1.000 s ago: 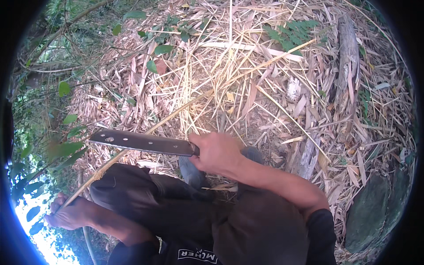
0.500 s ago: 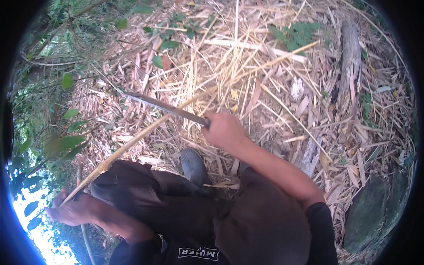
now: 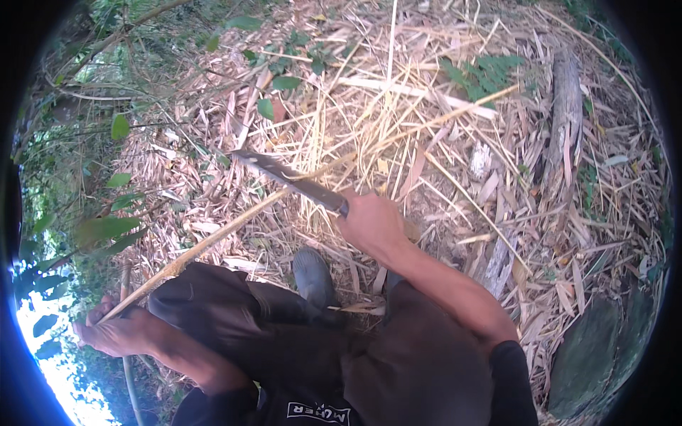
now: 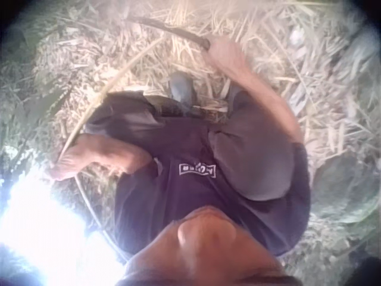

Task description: The person sits on the forest floor and uses a large knife to shave the outer layer off a long piece of bamboo. They repeatedly scrape the bamboo to create a smooth, tapered point at one end, occasionally rotating the piece to work on different sides.

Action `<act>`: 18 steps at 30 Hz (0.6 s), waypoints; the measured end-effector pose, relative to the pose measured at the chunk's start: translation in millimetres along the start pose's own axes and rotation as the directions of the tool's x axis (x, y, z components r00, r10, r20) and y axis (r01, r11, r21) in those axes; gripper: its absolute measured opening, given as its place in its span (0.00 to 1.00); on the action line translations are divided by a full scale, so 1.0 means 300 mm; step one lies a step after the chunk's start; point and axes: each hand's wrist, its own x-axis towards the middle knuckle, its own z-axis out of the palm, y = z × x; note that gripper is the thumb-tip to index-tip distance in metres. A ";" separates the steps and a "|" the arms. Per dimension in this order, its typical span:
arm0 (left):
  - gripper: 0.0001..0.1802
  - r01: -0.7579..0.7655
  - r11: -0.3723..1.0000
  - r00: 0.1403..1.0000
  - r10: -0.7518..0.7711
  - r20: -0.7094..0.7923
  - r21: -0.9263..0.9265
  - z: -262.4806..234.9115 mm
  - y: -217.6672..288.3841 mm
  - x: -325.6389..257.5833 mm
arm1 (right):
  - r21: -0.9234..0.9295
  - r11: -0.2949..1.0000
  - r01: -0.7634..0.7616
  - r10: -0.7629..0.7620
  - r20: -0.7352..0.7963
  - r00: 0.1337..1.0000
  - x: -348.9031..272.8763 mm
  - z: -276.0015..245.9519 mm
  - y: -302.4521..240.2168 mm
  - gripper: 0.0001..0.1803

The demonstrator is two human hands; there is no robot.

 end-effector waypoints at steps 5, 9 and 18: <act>0.14 -0.256 0.912 0.964 0.215 0.157 0.321 -0.018 -0.011 -0.021 | 0.042 0.998 0.043 -0.044 0.006 0.999 -0.005 0.068 0.044 0.12; 0.14 -0.025 0.996 0.999 0.029 0.037 -0.086 0.003 -0.021 0.005 | -0.041 0.980 -0.195 0.195 0.009 0.981 0.128 0.062 0.207 0.13; 0.09 -0.150 0.977 0.973 0.118 0.199 0.154 -0.049 -0.041 0.043 | -0.215 0.918 -0.335 0.346 0.018 0.938 0.122 0.102 0.384 0.17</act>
